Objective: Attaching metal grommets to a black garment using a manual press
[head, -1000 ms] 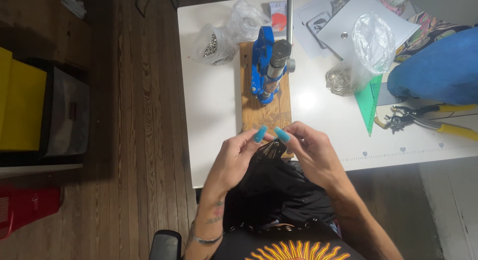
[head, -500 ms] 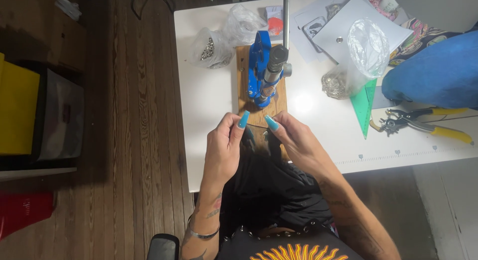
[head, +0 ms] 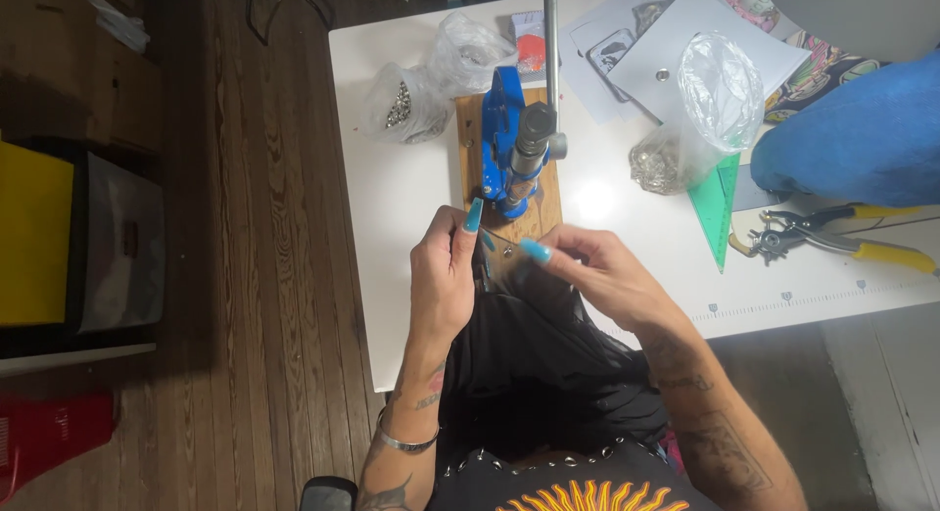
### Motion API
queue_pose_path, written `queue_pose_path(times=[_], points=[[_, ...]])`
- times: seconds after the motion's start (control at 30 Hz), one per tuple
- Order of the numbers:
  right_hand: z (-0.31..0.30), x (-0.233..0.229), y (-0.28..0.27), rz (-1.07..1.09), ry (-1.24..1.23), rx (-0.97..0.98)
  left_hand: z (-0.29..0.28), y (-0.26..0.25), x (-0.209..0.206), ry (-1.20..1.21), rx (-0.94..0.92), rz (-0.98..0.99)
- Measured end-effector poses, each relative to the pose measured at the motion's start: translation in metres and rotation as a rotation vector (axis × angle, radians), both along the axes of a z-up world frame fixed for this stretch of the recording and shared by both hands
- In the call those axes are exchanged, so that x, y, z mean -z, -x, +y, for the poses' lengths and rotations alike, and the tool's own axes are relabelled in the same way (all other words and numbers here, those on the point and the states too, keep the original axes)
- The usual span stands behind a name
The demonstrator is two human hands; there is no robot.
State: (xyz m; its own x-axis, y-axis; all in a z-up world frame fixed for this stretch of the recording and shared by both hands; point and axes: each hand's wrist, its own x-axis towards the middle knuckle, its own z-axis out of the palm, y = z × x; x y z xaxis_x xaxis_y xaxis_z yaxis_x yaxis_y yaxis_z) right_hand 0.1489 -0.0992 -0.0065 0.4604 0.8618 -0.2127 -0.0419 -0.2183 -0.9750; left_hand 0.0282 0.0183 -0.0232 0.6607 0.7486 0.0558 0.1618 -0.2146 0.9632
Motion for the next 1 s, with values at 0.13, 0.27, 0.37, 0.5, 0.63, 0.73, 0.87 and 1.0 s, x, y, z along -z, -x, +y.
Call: queue_pose_path(times=[0.13, 0.27, 0.37, 0.5, 0.63, 0.73, 0.87, 1.0], points=[[0.0, 0.019, -0.015, -0.074, -0.016, 0.054, 0.004, -0.012, 0.011, 0.008, -0.035, -0.013], [0.007, 0.02, -0.017, -0.162, -0.07, 0.118, 0.007, -0.025, 0.016, -0.04, -0.123, -0.01], [0.018, 0.007, -0.016, -0.224, -0.04, 0.165, 0.013, -0.031, 0.017, -0.048, -0.175, 0.015], [0.026, 0.005, -0.019, -0.247, -0.023, 0.21, 0.017, -0.036, 0.021, -0.056, -0.19, 0.052], [0.031, 0.003, -0.02, -0.243, -0.003, 0.23, 0.019, -0.038, 0.022, -0.006, -0.201, 0.042], [0.037, 0.001, -0.019, -0.243, -0.023, 0.234, 0.023, -0.039, 0.024, -0.031, -0.219, 0.05], [0.044, -0.012, -0.009, -0.149, -0.077, 0.276, 0.028, -0.038, 0.03, -0.038, -0.179, 0.059], [0.047, -0.009, -0.008, -0.118, -0.094, 0.296, 0.027, -0.036, 0.023, -0.022, -0.178, 0.054]])
